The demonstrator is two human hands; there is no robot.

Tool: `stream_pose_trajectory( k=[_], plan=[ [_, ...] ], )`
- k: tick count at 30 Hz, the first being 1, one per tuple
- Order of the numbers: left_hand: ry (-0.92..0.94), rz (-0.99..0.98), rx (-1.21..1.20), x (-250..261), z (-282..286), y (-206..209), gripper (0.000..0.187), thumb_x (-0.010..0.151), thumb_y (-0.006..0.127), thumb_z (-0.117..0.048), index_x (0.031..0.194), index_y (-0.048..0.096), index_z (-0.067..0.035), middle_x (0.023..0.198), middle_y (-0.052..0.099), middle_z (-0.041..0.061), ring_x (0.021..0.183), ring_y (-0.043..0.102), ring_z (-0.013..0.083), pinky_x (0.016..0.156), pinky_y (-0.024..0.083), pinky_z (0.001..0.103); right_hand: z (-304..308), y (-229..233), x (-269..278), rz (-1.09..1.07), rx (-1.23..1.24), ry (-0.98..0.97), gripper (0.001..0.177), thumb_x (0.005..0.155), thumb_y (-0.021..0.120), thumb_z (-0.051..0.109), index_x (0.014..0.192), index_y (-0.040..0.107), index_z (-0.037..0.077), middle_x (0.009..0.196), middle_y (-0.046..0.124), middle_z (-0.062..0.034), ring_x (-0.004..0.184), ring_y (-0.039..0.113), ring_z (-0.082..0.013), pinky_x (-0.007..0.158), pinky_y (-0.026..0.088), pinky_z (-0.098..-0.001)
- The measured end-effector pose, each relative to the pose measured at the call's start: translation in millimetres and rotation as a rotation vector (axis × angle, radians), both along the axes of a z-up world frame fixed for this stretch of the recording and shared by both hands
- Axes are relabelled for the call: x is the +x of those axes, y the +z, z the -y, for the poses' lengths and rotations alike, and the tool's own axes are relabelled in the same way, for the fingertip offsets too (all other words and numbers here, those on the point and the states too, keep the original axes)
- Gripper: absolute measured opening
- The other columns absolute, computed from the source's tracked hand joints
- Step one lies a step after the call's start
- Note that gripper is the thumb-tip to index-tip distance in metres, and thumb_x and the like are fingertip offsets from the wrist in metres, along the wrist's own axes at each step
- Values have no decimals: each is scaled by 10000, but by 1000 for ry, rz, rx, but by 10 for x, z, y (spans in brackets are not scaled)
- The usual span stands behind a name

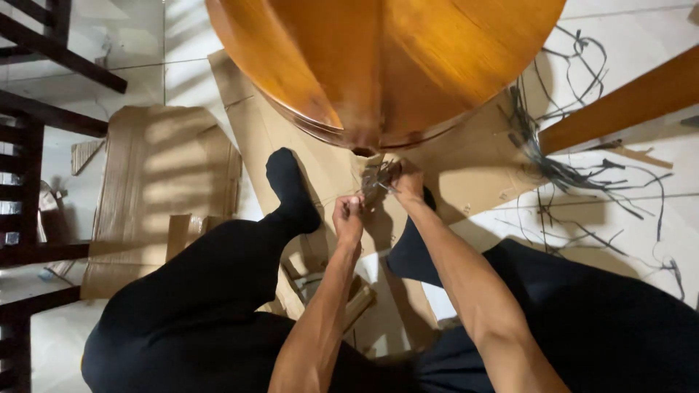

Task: Wrapping the legs of a wooden chair with cardboard and securing them with plastic ties.

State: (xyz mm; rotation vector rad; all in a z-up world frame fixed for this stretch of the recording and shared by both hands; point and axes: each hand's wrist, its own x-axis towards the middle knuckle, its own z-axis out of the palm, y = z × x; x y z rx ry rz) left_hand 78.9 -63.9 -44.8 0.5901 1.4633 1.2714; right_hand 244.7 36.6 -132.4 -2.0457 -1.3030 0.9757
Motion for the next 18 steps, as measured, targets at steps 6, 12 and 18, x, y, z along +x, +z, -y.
stream_pose_trajectory(
  k=[6,12,18],
  plan=[
    [-111,-6,-12,-74,-19,-333,71,1037,612,-122,969,594,-127,822,696,2,754,603,84,695,489,219,215,395,60,-37,15,45,156,967,645,228,926,747,117,900,733,-170,996,704,-368,824,567,-477],
    [-42,88,-43,41,37,-413,46,1047,597,-133,1018,601,-97,881,730,31,780,667,97,708,533,218,582,422,185,212,104,437,257,846,736,263,1017,678,80,1049,702,-149,1127,635,-370,969,526,-480],
    [-26,90,-63,67,17,-280,66,1057,585,-158,1029,597,-100,906,719,12,803,664,91,713,523,200,619,861,27,33,104,418,246,967,648,223,1082,695,11,996,711,-224,1019,678,-431,844,563,-520]
  ],
)
